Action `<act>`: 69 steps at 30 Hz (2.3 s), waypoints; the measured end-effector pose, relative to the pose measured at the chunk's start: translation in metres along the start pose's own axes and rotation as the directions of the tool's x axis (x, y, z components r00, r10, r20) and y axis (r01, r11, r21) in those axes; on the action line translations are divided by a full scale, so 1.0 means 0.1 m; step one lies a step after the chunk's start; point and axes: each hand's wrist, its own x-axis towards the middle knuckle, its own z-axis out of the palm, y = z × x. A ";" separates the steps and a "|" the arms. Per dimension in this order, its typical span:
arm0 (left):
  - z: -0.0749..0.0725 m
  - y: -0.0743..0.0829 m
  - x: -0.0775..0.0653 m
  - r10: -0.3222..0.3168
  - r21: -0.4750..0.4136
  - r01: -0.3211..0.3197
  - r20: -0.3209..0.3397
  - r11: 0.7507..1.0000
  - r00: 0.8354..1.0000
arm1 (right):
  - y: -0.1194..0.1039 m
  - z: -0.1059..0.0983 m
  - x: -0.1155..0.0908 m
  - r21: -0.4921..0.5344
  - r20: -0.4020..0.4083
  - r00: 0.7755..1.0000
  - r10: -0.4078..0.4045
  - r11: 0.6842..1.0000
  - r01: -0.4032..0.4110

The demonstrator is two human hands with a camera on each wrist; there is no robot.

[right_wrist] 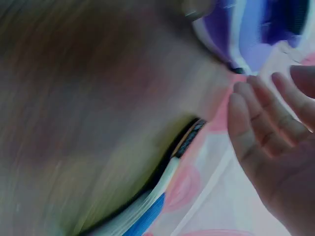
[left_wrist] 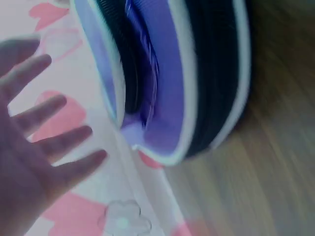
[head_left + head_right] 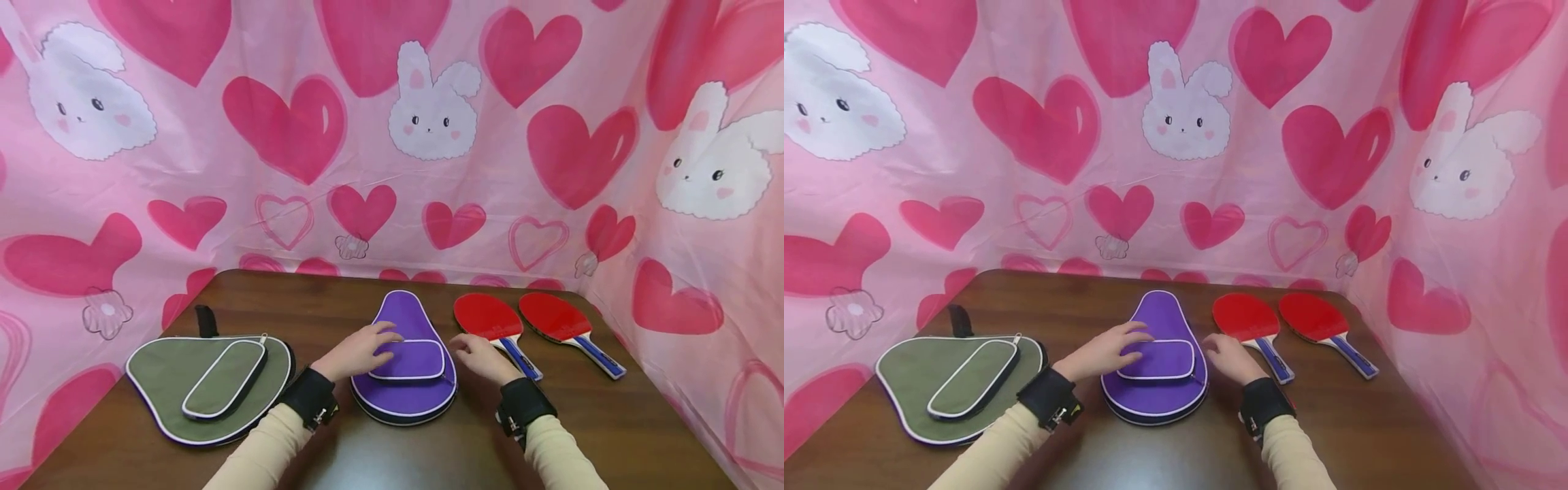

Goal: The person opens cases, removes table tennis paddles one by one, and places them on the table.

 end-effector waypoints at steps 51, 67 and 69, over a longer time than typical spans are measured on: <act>0.26 0.08 0.27 -0.256 0.047 0.253 0.262 0.966 0.931 | -0.21 0.31 -0.49 -0.244 0.149 0.988 -0.043 0.966 0.079; 0.23 0.09 0.21 -0.244 0.061 0.236 0.240 0.970 0.940 | -0.52 0.52 -0.60 -0.146 0.197 0.980 0.008 0.989 0.021; 0.22 0.09 0.19 -0.231 0.062 0.222 0.235 0.973 0.944 | -0.48 0.50 -0.62 -0.151 0.182 0.983 0.012 0.988 0.016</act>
